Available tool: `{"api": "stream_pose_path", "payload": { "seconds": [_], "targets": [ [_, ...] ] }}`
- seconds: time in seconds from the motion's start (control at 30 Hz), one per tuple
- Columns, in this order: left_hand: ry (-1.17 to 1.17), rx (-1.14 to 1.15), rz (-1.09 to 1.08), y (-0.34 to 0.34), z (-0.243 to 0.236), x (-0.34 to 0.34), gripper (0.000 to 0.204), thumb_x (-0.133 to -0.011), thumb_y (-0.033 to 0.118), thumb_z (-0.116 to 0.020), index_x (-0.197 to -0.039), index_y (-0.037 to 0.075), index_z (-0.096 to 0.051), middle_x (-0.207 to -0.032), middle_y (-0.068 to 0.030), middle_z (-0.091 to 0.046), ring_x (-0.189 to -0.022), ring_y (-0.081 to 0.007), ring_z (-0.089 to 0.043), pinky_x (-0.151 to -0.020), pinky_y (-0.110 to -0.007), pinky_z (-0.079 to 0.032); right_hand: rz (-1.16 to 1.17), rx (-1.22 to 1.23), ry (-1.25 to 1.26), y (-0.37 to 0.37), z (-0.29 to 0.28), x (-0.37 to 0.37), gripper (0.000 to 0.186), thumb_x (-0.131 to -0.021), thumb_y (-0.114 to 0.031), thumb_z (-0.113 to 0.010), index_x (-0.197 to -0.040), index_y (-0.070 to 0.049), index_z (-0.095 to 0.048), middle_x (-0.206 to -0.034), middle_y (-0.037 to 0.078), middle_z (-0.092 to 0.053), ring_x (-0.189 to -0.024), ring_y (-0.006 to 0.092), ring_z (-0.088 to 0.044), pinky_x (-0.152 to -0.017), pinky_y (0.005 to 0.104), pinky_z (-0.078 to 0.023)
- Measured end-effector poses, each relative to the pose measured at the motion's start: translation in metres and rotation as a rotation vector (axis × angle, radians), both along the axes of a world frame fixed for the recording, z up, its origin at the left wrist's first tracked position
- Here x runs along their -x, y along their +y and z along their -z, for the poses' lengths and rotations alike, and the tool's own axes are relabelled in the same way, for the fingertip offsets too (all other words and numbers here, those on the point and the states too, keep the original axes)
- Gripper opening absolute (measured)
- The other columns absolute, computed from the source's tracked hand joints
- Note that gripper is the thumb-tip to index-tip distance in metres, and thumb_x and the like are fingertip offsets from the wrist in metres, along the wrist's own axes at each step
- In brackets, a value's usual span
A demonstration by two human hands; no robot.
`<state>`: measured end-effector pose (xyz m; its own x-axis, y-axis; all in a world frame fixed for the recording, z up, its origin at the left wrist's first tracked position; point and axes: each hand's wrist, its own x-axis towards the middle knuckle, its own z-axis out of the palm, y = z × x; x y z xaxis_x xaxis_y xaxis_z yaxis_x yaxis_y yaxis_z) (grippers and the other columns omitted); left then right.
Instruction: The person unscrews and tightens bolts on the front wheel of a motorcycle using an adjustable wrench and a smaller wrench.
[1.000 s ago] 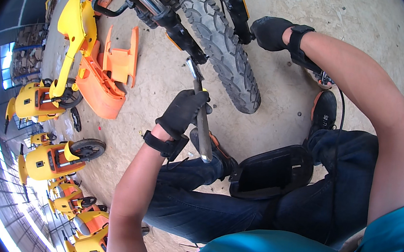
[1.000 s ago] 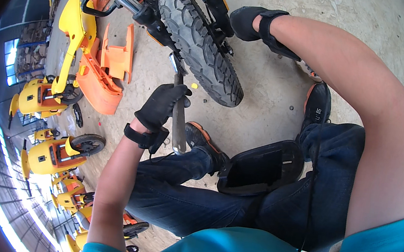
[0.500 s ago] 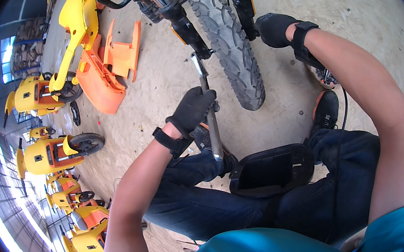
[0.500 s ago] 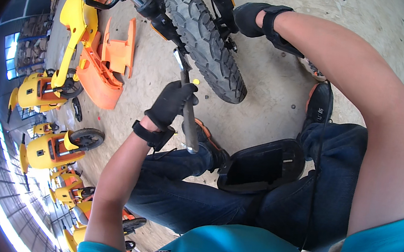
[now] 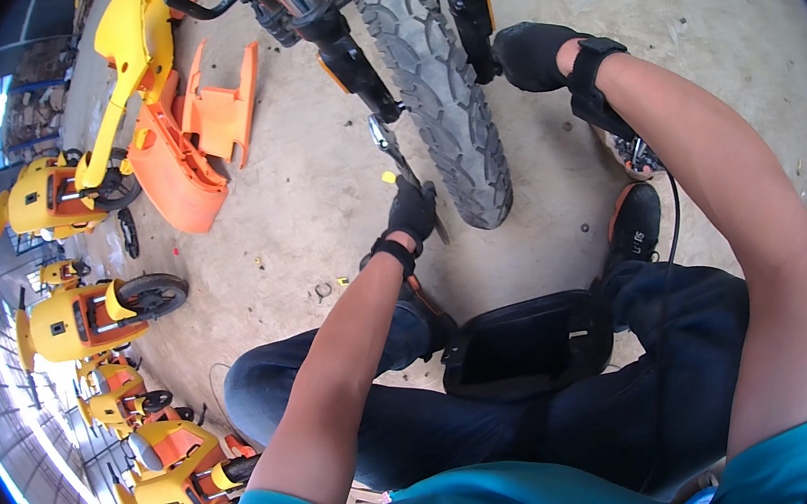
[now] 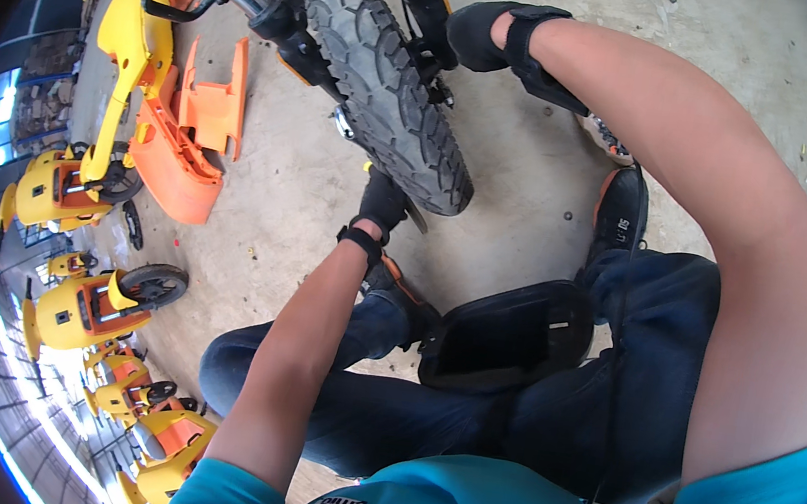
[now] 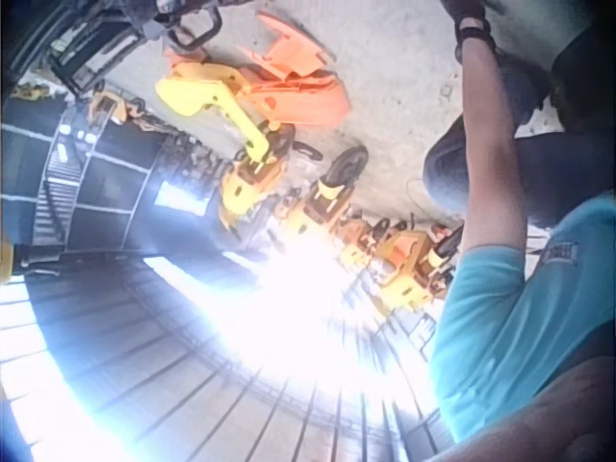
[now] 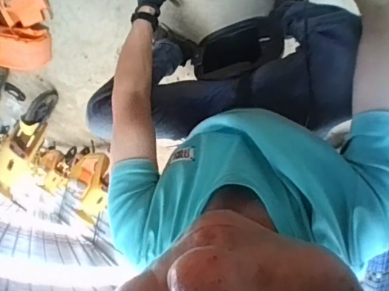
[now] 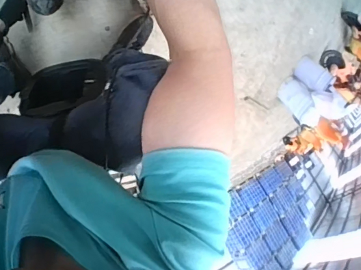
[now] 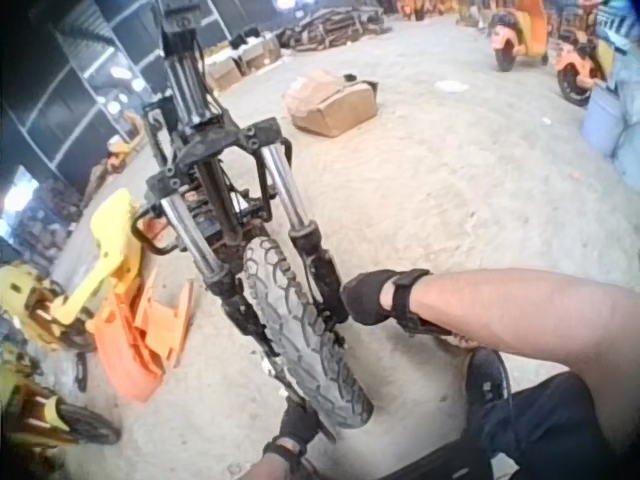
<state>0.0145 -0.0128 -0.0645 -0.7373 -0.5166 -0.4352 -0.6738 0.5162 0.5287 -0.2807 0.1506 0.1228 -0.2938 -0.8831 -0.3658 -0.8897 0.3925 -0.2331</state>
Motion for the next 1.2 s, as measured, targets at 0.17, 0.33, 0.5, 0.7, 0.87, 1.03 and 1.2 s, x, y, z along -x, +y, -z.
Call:
{"api": "stream_pose_path", "payload": {
  "seconds": [0.17,0.33,0.5,0.7,0.87,1.03,1.2],
  "targets": [
    [0.281,0.072,0.090,-0.019,0.072,-0.011,0.035,-0.090,0.029,-0.054,-0.109,0.003,-0.042,-0.096,-0.0250,-0.064,-0.093,-0.0437,-0.060,-0.077,-0.049,-0.047,0.027,0.008,-0.040,-0.003,0.007,-0.001,0.024,-0.078,-0.008,-0.051,-0.095,-0.002,-0.067,-0.092,0.020,-0.067,-0.090,0.0362,-0.063,-0.078,0.0406,-0.050],
    [0.333,-0.161,-0.127,-0.013,0.029,0.008,0.024,-0.084,0.021,-0.061,-0.099,0.005,-0.051,-0.086,-0.0166,-0.064,-0.080,-0.0340,-0.063,-0.070,-0.042,-0.050,0.000,0.070,-0.046,0.003,0.017,0.009,0.022,-0.079,-0.009,-0.051,-0.093,-0.001,-0.065,-0.090,0.019,-0.065,-0.090,0.0362,-0.062,-0.079,0.0404,-0.049],
    [0.298,-0.379,-0.416,0.018,-0.035,0.019,0.015,-0.079,0.008,-0.063,-0.091,0.006,-0.054,-0.075,-0.0076,-0.059,-0.061,-0.0203,-0.059,-0.053,-0.033,-0.050,-0.057,0.002,-0.029,-0.009,0.016,0.014,0.018,-0.078,-0.010,-0.051,-0.087,-0.001,-0.065,-0.087,0.019,-0.065,-0.087,0.0363,-0.062,-0.077,0.0413,-0.050],
    [0.023,-0.871,-0.260,-0.019,-0.076,0.014,0.018,-0.081,0.009,-0.064,-0.098,0.006,-0.059,-0.081,-0.0031,-0.062,-0.065,-0.0121,-0.061,-0.057,-0.028,-0.054,-0.243,0.035,-0.004,-0.014,0.029,0.029,0.016,-0.077,-0.010,-0.053,-0.082,-0.001,-0.065,-0.086,0.019,-0.065,-0.084,0.0353,-0.062,-0.076,0.0409,-0.050],
    [-0.064,-0.983,-0.237,-0.012,-0.118,0.019,0.020,-0.084,0.013,-0.063,-0.101,0.004,-0.061,-0.086,-0.0047,-0.064,-0.073,-0.0125,-0.062,-0.060,-0.026,-0.053,-0.282,0.025,-0.073,-0.009,0.074,0.065,0.014,-0.077,-0.011,-0.055,-0.074,-0.002,-0.066,-0.079,0.017,-0.065,-0.074,0.0303,-0.063,-0.066,0.0367,-0.051],
    [-0.038,-0.967,-0.296,-0.010,-0.129,0.000,0.021,-0.087,0.014,-0.061,-0.104,0.002,-0.060,-0.088,-0.0054,-0.063,-0.068,-0.0118,-0.058,-0.060,-0.025,-0.051,-0.138,-0.124,-0.124,-0.024,0.027,0.042,0.009,-0.069,-0.011,-0.064,-0.069,-0.004,-0.070,-0.064,0.011,-0.065,-0.055,0.0242,-0.059,-0.054,0.0366,-0.045],
    [-0.033,-0.740,-0.271,-0.024,-0.100,-0.002,0.020,-0.085,0.009,-0.063,-0.104,0.011,-0.059,-0.083,-0.0002,-0.061,-0.069,-0.0109,-0.057,-0.059,-0.026,-0.048,-0.325,-0.080,0.026,-0.021,0.035,0.041,0.014,-0.076,-0.009,-0.056,-0.069,-0.004,-0.067,-0.068,0.009,-0.065,-0.057,0.0213,-0.061,-0.052,0.0333,-0.047]
  ]
}}
